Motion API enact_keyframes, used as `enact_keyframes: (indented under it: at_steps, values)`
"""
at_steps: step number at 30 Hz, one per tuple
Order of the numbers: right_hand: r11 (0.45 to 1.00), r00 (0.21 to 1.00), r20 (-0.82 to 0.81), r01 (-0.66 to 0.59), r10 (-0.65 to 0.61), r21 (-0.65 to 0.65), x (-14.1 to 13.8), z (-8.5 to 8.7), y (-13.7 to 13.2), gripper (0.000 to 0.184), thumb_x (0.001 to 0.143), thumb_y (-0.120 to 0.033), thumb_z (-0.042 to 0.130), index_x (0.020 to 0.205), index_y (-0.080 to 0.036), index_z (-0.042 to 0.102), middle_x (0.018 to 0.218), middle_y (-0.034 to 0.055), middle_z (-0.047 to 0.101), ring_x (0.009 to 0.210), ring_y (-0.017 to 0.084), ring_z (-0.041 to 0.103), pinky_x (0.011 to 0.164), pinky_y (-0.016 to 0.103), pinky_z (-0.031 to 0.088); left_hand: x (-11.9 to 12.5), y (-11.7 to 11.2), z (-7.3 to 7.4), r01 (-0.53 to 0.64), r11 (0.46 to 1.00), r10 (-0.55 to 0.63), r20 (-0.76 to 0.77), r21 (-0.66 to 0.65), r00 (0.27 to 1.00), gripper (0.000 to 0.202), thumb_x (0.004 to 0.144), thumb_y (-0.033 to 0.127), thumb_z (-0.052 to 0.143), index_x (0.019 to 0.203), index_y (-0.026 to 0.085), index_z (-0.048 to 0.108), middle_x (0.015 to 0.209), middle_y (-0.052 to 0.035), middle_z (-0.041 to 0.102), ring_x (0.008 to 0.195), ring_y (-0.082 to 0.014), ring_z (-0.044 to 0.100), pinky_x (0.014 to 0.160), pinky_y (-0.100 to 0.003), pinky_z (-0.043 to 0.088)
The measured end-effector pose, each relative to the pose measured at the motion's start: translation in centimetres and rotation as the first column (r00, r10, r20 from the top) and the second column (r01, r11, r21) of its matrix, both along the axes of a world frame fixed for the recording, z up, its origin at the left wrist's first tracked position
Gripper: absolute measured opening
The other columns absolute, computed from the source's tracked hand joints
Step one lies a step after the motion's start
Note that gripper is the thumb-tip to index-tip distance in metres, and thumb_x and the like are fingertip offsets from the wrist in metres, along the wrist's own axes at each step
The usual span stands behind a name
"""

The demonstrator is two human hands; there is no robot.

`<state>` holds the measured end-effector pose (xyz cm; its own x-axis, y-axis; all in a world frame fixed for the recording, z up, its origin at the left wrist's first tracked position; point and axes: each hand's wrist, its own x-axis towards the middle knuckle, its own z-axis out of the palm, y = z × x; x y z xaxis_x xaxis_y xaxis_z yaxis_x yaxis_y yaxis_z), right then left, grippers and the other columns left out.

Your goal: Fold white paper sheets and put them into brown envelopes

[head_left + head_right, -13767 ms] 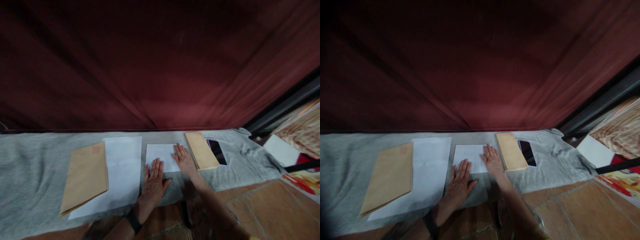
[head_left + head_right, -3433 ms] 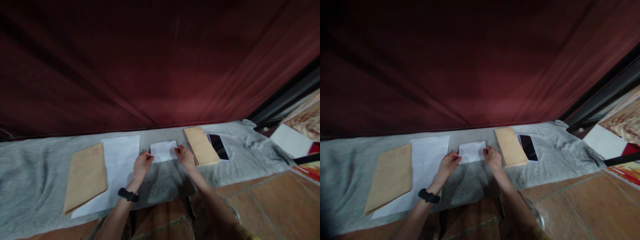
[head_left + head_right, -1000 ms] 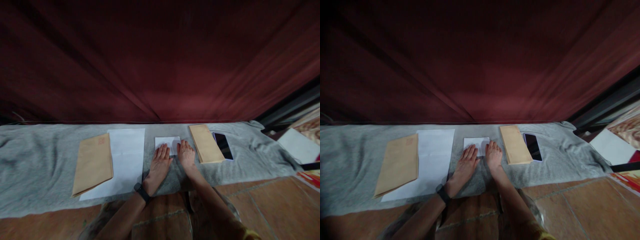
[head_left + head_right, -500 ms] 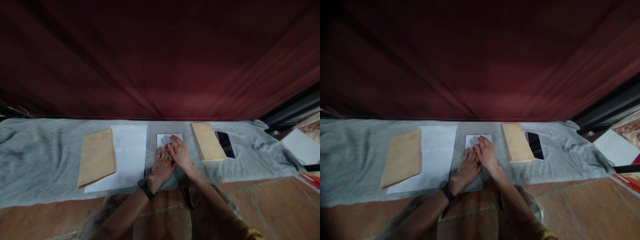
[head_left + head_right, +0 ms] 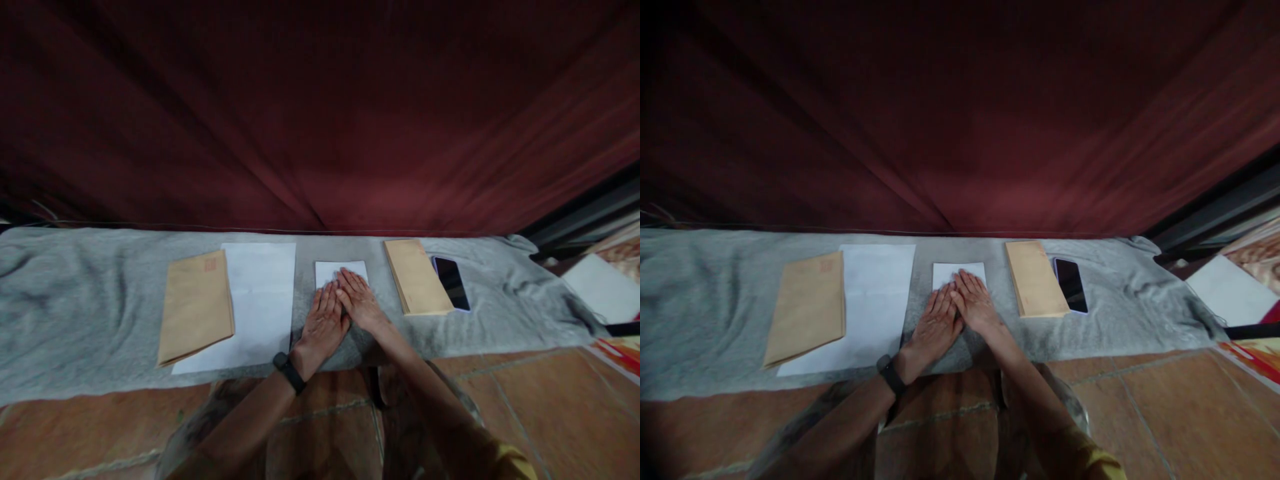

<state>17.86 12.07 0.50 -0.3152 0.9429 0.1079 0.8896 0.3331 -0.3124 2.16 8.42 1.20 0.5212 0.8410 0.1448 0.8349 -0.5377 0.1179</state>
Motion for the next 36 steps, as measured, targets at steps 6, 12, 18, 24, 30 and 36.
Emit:
enact_keyframes:
  at_steps: [6,12,18,24,30,36]
  values:
    - [0.997,0.995,0.079,0.058,-0.061,0.041,1.1,-0.4,-0.2,0.056,0.109,-0.041,0.035,0.158,-0.014,0.037,0.166,0.012,0.031,0.156,0.023,0.023,0.126,0.045,0.023,-1.0,0.5,-0.2,-0.114,0.993,0.114,0.022,-0.009,0.993,0.065,0.101,0.036,0.037,0.155,0.0,0.033,0.165,-0.0222,0.029,0.156,-0.0291,0.02,0.128,-0.048,0.023]
    - [0.987,0.983,0.109,0.143,-0.15,0.068,2.6,-0.7,-0.3,0.055,0.108,-0.04,0.038,0.158,-0.017,0.037,0.165,0.0126,0.031,0.154,0.026,0.029,0.124,0.049,0.027,-1.7,0.9,-0.2,-0.204,0.979,0.204,0.043,-0.007,0.978,0.065,0.1,0.038,0.039,0.154,0.001,0.036,0.164,-0.022,0.032,0.155,-0.0306,0.025,0.126,-0.049,0.028]
    - [0.983,0.976,0.128,0.17,-0.178,0.065,3.5,-0.8,-0.4,0.057,0.107,-0.042,0.039,0.159,-0.017,0.036,0.166,0.0119,0.03,0.154,0.025,0.029,0.124,0.048,0.027,-1.5,1.8,0.7,-0.257,0.966,0.257,0.07,-0.005,0.964,0.063,0.1,0.033,0.036,0.153,-0.002,0.037,0.16,-0.0245,0.038,0.153,-0.0314,0.03,0.125,-0.05,0.028]
    - [0.98,0.972,0.133,0.183,-0.191,0.073,3.2,-0.9,-0.3,0.056,0.107,-0.042,0.04,0.157,-0.017,0.039,0.166,0.0114,0.031,0.153,0.027,0.03,0.123,0.048,0.028,0.6,3.5,0.9,-0.149,0.988,0.142,0.15,0.041,0.979,0.064,0.099,0.027,0.036,0.158,0.005,0.027,0.165,-0.0178,0.032,0.156,-0.0259,0.022,0.127,-0.048,0.025]
    - [0.98,0.972,0.139,0.175,-0.188,0.1,3.1,-0.8,-0.5,0.056,0.106,-0.04,0.043,0.156,-0.015,0.04,0.165,0.0124,0.033,0.153,0.027,0.03,0.123,0.048,0.028,1.9,5.2,0.0,-0.134,0.991,0.132,0.091,0.015,0.987,0.059,0.101,0.027,0.033,0.156,0.004,0.034,0.164,-0.0181,0.033,0.156,-0.026,0.024,0.128,-0.049,0.02]
    - [0.983,0.979,0.102,0.168,-0.175,0.078,3.1,0.3,-0.2,0.053,0.107,-0.036,0.038,0.155,-0.014,0.042,0.163,0.0122,0.037,0.151,0.027,0.034,0.124,0.05,0.026,1.4,5.8,-0.6,-0.219,0.976,0.217,0.091,0.011,0.972,0.062,0.101,0.034,0.036,0.156,0.007,0.034,0.164,-0.0194,0.033,0.156,-0.0298,0.024,0.126,-0.053,0.022]
